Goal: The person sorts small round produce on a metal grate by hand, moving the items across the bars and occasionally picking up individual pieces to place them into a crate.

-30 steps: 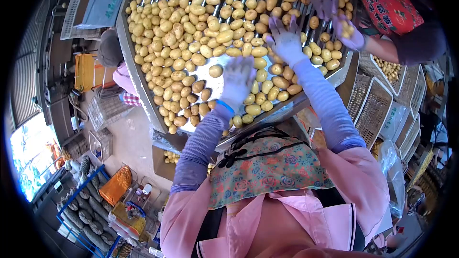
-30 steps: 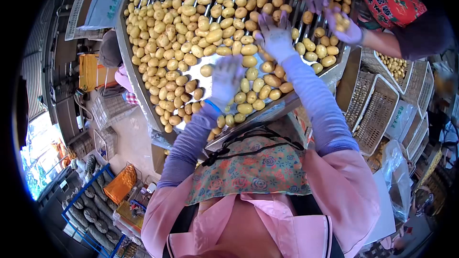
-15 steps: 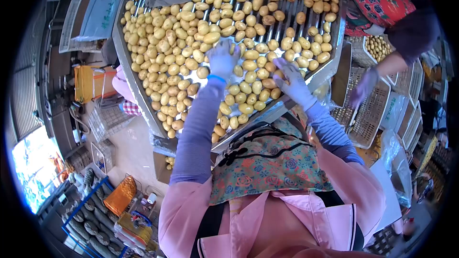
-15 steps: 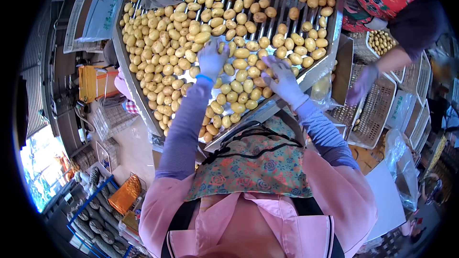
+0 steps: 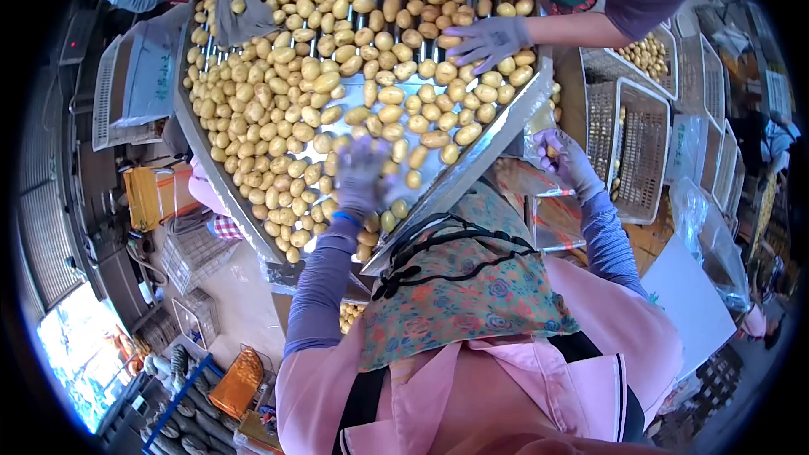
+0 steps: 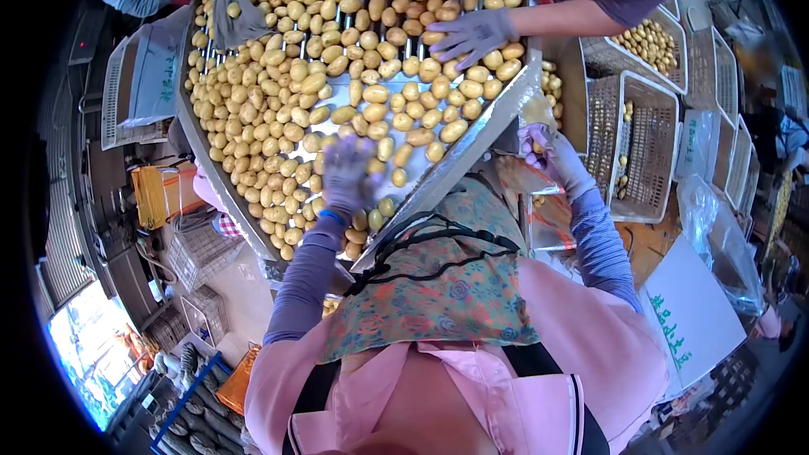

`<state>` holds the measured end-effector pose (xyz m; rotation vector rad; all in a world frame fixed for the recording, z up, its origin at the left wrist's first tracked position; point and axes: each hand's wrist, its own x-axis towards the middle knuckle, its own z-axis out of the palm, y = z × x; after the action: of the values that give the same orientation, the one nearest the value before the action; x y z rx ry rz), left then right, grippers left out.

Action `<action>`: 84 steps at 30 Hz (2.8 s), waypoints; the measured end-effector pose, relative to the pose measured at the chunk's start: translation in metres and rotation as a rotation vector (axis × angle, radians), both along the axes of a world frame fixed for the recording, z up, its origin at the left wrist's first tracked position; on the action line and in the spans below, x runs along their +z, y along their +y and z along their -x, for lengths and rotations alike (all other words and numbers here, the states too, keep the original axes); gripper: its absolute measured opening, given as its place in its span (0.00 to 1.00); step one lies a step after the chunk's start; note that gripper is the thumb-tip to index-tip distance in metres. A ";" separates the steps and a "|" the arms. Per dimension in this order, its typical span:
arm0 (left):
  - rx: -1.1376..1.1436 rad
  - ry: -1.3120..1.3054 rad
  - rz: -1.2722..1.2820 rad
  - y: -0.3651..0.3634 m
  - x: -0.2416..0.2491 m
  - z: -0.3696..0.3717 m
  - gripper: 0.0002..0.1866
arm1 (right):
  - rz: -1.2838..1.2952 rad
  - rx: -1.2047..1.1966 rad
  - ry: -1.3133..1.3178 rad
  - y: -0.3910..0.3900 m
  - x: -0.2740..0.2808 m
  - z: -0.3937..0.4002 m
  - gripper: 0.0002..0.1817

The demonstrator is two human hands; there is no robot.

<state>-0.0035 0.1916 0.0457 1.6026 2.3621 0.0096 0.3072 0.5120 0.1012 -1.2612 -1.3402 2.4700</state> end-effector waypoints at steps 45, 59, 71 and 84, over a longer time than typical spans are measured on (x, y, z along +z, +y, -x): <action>0.046 0.087 -0.291 0.016 -0.032 -0.032 0.36 | -1.328 0.792 -0.324 0.042 -0.043 0.244 0.20; 0.148 -0.033 -0.227 0.214 0.007 0.067 0.32 | -1.423 0.408 -0.001 0.021 -0.073 0.219 0.35; 0.047 0.123 -0.389 0.161 -0.017 0.023 0.36 | 0.359 -0.314 0.273 0.001 -0.027 0.057 0.19; 0.875 0.315 -0.166 -0.088 -0.057 -0.005 0.40 | -0.602 -0.157 0.054 0.134 0.022 0.061 0.22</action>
<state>0.0017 0.1032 -0.0112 0.5223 3.1809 0.1433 0.2459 0.6456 0.1229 -1.0842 -1.7080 1.7728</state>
